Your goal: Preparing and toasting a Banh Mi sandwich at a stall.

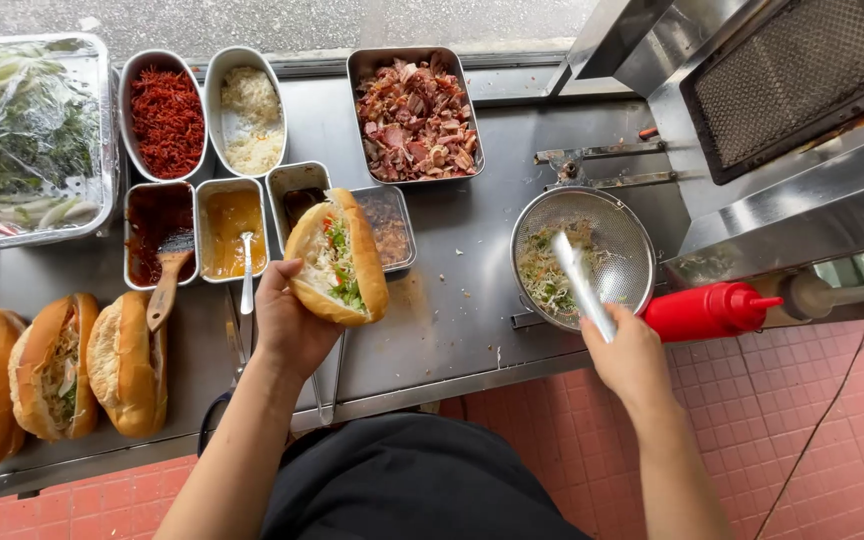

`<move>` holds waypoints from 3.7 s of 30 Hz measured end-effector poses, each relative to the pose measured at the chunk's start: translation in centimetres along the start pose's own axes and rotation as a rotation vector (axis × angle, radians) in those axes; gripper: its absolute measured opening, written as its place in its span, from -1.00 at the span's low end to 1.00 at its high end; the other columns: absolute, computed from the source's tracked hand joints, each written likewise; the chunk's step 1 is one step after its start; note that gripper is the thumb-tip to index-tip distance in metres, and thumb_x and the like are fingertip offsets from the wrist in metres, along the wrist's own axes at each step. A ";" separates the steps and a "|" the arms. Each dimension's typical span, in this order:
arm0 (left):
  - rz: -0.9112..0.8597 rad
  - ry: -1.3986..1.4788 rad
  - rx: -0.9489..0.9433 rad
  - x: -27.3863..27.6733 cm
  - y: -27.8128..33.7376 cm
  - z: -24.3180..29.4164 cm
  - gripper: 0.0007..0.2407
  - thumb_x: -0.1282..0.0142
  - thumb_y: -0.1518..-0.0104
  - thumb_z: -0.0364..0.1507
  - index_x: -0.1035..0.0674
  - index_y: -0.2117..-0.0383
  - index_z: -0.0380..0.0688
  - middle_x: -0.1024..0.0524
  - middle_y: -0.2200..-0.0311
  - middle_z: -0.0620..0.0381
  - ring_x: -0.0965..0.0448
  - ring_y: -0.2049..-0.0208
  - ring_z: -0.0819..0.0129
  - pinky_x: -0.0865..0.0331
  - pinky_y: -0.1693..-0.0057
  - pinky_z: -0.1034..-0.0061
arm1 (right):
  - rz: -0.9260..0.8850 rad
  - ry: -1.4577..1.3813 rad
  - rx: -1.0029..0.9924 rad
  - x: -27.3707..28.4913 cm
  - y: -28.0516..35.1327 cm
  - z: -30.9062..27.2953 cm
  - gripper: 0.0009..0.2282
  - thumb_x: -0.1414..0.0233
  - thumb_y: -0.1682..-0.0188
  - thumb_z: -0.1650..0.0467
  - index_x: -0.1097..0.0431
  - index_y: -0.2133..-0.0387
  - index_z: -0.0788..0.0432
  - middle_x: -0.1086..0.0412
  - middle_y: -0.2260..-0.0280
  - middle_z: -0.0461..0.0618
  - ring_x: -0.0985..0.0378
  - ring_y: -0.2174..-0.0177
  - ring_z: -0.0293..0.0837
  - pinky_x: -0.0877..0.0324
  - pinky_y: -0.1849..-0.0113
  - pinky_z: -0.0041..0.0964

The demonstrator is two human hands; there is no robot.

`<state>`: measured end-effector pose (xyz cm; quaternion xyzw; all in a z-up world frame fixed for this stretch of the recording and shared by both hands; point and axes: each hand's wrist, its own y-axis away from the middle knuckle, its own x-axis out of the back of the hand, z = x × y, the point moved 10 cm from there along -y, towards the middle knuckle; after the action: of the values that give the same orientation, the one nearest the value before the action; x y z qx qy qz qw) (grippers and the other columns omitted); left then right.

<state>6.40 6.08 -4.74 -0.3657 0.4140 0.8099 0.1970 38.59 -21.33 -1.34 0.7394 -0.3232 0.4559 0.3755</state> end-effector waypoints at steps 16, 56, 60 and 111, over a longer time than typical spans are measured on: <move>0.077 0.088 -0.099 2.9 2.4 2.3 -0.47 0.18 -0.09 -0.25 -0.36 -0.26 -0.10 -0.43 -0.20 0.05 -0.43 -0.22 0.11 -0.23 -0.32 0.01 | -0.131 -0.362 0.139 -3.0 -5.3 -13.9 -0.52 -0.06 0.07 0.28 -0.37 -0.15 0.16 -0.57 0.31 0.16 -0.64 0.36 0.00 -0.48 0.29 -0.09; 0.148 0.069 -0.102 2.7 1.0 4.1 -0.48 0.15 -0.10 -0.26 -0.36 -0.25 -0.15 -0.44 -0.18 0.05 -0.43 -0.20 0.13 -0.23 -0.31 0.05 | 0.011 -0.256 0.289 -13.7 -19.4 -19.6 -0.56 -0.06 0.12 0.29 -0.44 -0.04 0.22 -0.52 0.17 0.27 -0.59 0.19 0.15 -0.45 0.11 0.00; 0.201 0.088 -0.094 3.9 1.0 4.0 -0.48 0.15 -0.10 -0.26 -0.38 -0.23 -0.15 -0.46 -0.16 0.05 -0.44 -0.18 0.14 -0.24 -0.30 0.04 | 0.006 -0.226 0.192 -13.7 -19.4 -18.4 -0.54 -0.06 0.09 0.27 -0.40 -0.07 0.25 -0.50 0.15 0.29 -0.57 0.17 0.15 -0.42 0.10 0.02; 0.121 0.050 -0.033 1.8 0.1 3.5 -0.47 0.11 -0.06 -0.29 -0.36 -0.24 -0.17 -0.48 -0.13 0.03 -0.49 -0.15 0.15 -0.31 -0.28 0.11 | 0.122 -0.209 0.347 -10.5 -16.1 -20.0 -0.50 -0.07 0.03 0.29 -0.33 -0.18 0.27 -0.44 0.13 0.17 -0.58 0.25 0.05 -0.48 0.21 -0.06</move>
<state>3.67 8.92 -4.69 -0.3632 0.4269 0.8177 0.1315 39.21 5.29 -9.09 0.8152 -0.3213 0.4476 0.1787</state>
